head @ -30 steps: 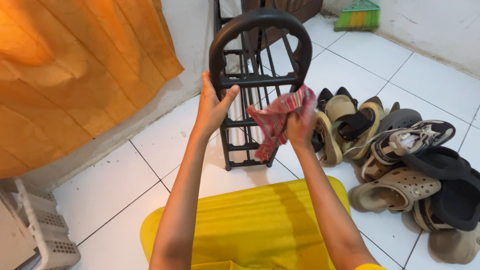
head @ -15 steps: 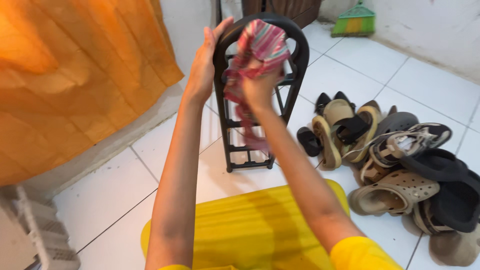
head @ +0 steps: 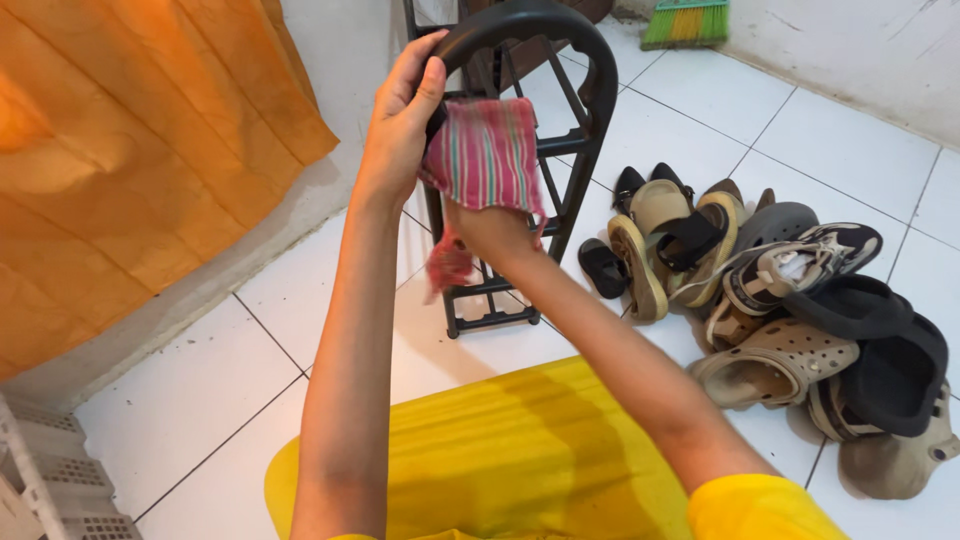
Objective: The person removes multiple pairs of shoes from a black metal shoe rack and places them on the floor. Then, using a cloth, the person wipes the entire shoe rack, including the bars and frame, from top to bottom.
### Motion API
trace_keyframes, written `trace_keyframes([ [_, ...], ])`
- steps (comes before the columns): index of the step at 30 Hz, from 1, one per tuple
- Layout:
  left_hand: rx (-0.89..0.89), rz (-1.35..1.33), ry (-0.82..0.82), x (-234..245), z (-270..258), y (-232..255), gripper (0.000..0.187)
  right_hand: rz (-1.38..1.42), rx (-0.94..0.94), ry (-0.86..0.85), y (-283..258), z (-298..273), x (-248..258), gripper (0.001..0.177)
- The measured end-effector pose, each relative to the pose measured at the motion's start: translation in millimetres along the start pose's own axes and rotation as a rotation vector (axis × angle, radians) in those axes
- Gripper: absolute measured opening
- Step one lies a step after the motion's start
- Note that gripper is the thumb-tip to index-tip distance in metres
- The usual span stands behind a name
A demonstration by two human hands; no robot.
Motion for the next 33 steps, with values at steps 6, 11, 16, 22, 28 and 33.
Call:
trace_keyframes([
  [6, -0.081, 0.104, -0.005, 0, -2, 6, 0.038, -0.171, 0.039, -0.151, 2, 22, 46, 0.029],
  [11, -0.050, 0.066, -0.010, -9, -1, 4, 0.037, -0.169, 0.101, 0.168, -1, 22, 112, 0.038],
  [16, -0.074, 0.058, 0.015, -10, -2, 5, 0.037, -0.202, 0.009, 0.191, 9, 10, 67, 0.034],
  [22, -0.045, 0.147, 0.044, -5, -11, 10, 0.042, -0.073, -0.108, 0.015, -15, -8, -13, 0.030],
  [28, -0.130, 0.203, 0.025, -4, -5, 8, 0.043, -0.188, -0.159, -0.359, 33, -34, -29, 0.033],
  [33, -0.143, 0.194, 0.022, -6, -5, 3, 0.041, -0.017, -0.223, -0.019, 76, -44, 24, 0.063],
])
Point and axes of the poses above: each hand's wrist, its own z-axis towards the middle knuckle, its own x-axis out of the back of the hand, y = z × x, the point moved 9 cm from there along z, towards the middle knuckle, and after that the axes turned 6 degrees about -x, right-handed, at the moved point
